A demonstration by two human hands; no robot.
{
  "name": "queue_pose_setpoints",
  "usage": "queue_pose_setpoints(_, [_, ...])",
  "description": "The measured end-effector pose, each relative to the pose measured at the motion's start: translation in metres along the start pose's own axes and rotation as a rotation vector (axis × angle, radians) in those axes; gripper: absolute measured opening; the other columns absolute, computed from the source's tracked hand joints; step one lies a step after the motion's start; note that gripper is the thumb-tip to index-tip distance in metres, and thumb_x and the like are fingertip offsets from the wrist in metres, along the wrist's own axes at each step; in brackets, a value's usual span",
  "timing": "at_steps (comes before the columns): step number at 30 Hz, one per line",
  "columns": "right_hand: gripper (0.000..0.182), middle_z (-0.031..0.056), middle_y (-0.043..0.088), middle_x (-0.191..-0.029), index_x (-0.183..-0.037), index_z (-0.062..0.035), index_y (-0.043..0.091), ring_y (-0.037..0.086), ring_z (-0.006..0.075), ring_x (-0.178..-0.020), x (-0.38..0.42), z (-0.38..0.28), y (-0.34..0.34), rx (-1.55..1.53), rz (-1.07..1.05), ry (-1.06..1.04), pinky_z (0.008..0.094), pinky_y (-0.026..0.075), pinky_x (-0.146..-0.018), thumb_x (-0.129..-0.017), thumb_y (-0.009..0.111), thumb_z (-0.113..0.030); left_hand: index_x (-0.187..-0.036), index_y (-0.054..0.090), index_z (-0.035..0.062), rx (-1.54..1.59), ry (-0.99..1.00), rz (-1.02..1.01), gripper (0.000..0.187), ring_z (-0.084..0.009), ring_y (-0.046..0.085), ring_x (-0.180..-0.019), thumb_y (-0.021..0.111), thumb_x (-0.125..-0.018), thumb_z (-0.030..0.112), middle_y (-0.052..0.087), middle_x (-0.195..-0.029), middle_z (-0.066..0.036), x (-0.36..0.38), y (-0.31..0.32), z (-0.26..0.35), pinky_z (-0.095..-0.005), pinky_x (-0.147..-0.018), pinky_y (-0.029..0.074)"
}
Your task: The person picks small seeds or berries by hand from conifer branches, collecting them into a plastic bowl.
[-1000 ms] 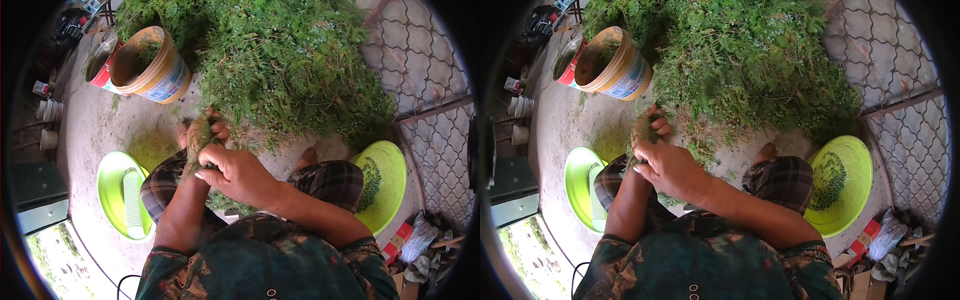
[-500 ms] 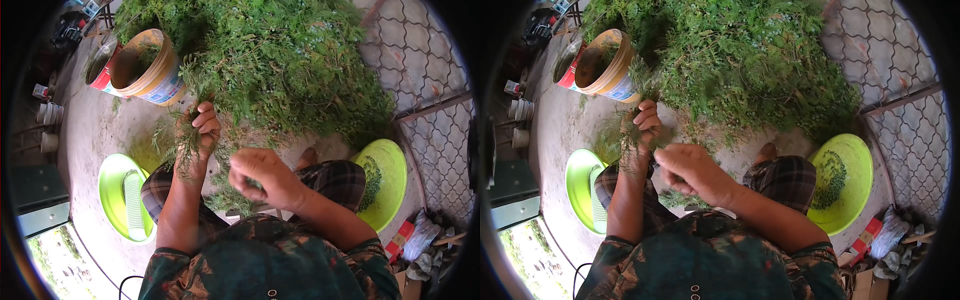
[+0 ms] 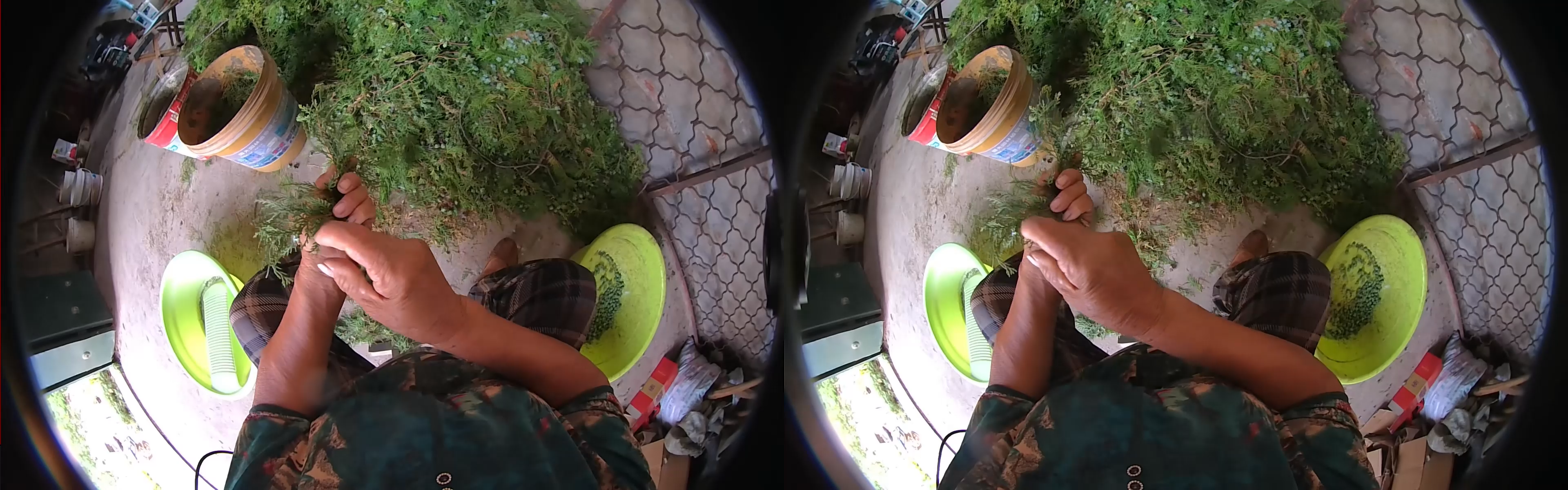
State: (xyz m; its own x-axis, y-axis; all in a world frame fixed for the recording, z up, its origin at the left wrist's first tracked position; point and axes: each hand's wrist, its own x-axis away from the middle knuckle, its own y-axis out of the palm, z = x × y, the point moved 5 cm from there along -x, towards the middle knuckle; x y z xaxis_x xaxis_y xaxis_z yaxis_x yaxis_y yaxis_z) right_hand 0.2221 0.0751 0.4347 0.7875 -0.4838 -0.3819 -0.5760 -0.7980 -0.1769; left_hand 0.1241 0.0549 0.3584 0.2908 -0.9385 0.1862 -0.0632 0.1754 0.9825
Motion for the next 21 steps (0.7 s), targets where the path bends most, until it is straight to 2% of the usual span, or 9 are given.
queue_pose_setpoints(6, [0.023,0.0096,0.063,-0.082,-0.104,-0.0072,0.056,0.064,0.0265,-0.071,-0.010,0.008,0.010,0.302,-0.131,-0.069,0.0335,0.050,-0.057,-0.082,0.063,-0.012,-0.082,0.046,0.0053,-0.153,-0.088,0.057,0.023,-0.0133,0.037,-0.053,0.051,-0.091,0.025,0.038,-0.060,0.000,0.000,-0.015,-0.001,-0.0264,-0.050,0.033])
queue_pose_setpoints(8, [0.009,0.0065,0.056,-0.065,-0.094,-0.0104,0.050,0.060,0.0255,-0.058,-0.010,0.009,0.013,0.379,-0.041,-0.155,0.0372,0.046,-0.046,-0.087,0.048,-0.016,-0.082,0.047,0.0064,-0.174,-0.076,0.099,0.025,-0.0138,0.038,-0.052,0.051,-0.092,0.029,0.038,-0.056,0.001,0.000,-0.018,0.000,-0.0269,-0.050,0.034])
queue_pose_setpoints(12, [0.010,0.0059,0.056,-0.065,-0.093,-0.0103,0.050,0.061,0.0239,-0.058,-0.009,0.008,0.012,0.426,-0.042,-0.178,0.0357,0.047,-0.046,-0.083,0.051,-0.014,-0.079,0.050,0.0072,-0.307,0.038,0.266,0.030,-0.0154,0.041,-0.050,0.052,-0.092,0.034,0.041,-0.053,-0.001,0.001,-0.035,0.005,-0.0282,-0.048,0.036])
queue_pose_setpoints(14, [0.019,0.0055,0.057,-0.067,-0.096,-0.0089,0.056,0.061,0.0234,-0.061,-0.008,0.010,0.011,0.488,-0.114,-0.154,0.0342,0.048,-0.050,-0.078,0.063,-0.013,-0.078,0.051,0.0073,-0.343,0.122,0.336,0.031,-0.0158,0.042,-0.050,0.052,-0.091,0.036,0.042,-0.052,-0.001,0.002,-0.040,0.010,-0.0287,-0.047,0.037])
queue_pose_setpoints(16, [0.017,0.0048,0.055,-0.065,-0.092,-0.0088,0.055,0.060,0.0225,-0.059,-0.008,0.008,0.011,0.504,-0.101,-0.223,0.0338,0.047,-0.048,-0.077,0.062,-0.011,-0.079,0.052,0.0077,-0.488,0.156,0.433,0.032,-0.0162,0.044,-0.051,0.054,-0.090,0.037,0.044,-0.053,-0.001,0.005,-0.040,0.012,-0.0295,-0.048,0.038])
queue_pose_setpoints(17, [0.015,0.0041,0.053,-0.062,-0.089,-0.0087,0.053,0.060,0.0216,-0.056,-0.006,0.006,0.010,0.521,-0.093,-0.292,0.0335,0.046,-0.046,-0.076,0.061,-0.010,-0.080,0.046,0.0092,-0.457,0.193,0.431,0.025,-0.0129,0.044,-0.049,0.059,-0.089,0.029,0.048,-0.068,-0.003,0.005,-0.037,0.009,-0.0256,-0.041,0.037])
queue_pose_setpoints(18, [0.015,0.0041,0.053,-0.062,-0.089,-0.0087,0.053,0.060,0.0216,-0.056,-0.006,0.007,0.008,0.542,-0.079,-0.277,0.0335,0.046,-0.046,-0.076,0.061,-0.010,-0.078,0.046,0.0080,-0.498,0.089,0.396,0.027,-0.0122,0.043,-0.048,0.059,-0.089,0.029,0.047,-0.065,-0.003,0.007,-0.033,0.007,-0.0252,-0.041,0.037])
queue_pose_setpoints(20, [0.012,0.0034,0.053,-0.062,-0.085,-0.0087,0.052,0.059,0.0200,-0.055,-0.005,0.007,0.009,0.602,-0.119,-0.328,0.0326,0.046,-0.044,-0.075,0.058,-0.010,-0.077,0.048,0.0068,-0.538,0.215,0.437,0.028,-0.0128,0.043,-0.048,0.059,-0.090,0.029,0.047,-0.063,-0.003,0.005,-0.038,0.010,-0.0250,-0.041,0.037])
queue_pose_setpoints(21, [0.010,0.0039,0.054,-0.062,-0.082,-0.0080,0.050,0.060,0.0208,-0.055,-0.005,0.006,0.008,0.624,-0.132,-0.332,0.0330,0.046,-0.044,-0.076,0.057,-0.011,-0.078,0.048,0.0070,-0.562,0.152,0.385,0.026,-0.0133,0.044,-0.048,0.058,-0.090,0.028,0.049,-0.065,-0.004,0.007,-0.035,0.009,-0.0250,-0.041,0.037])
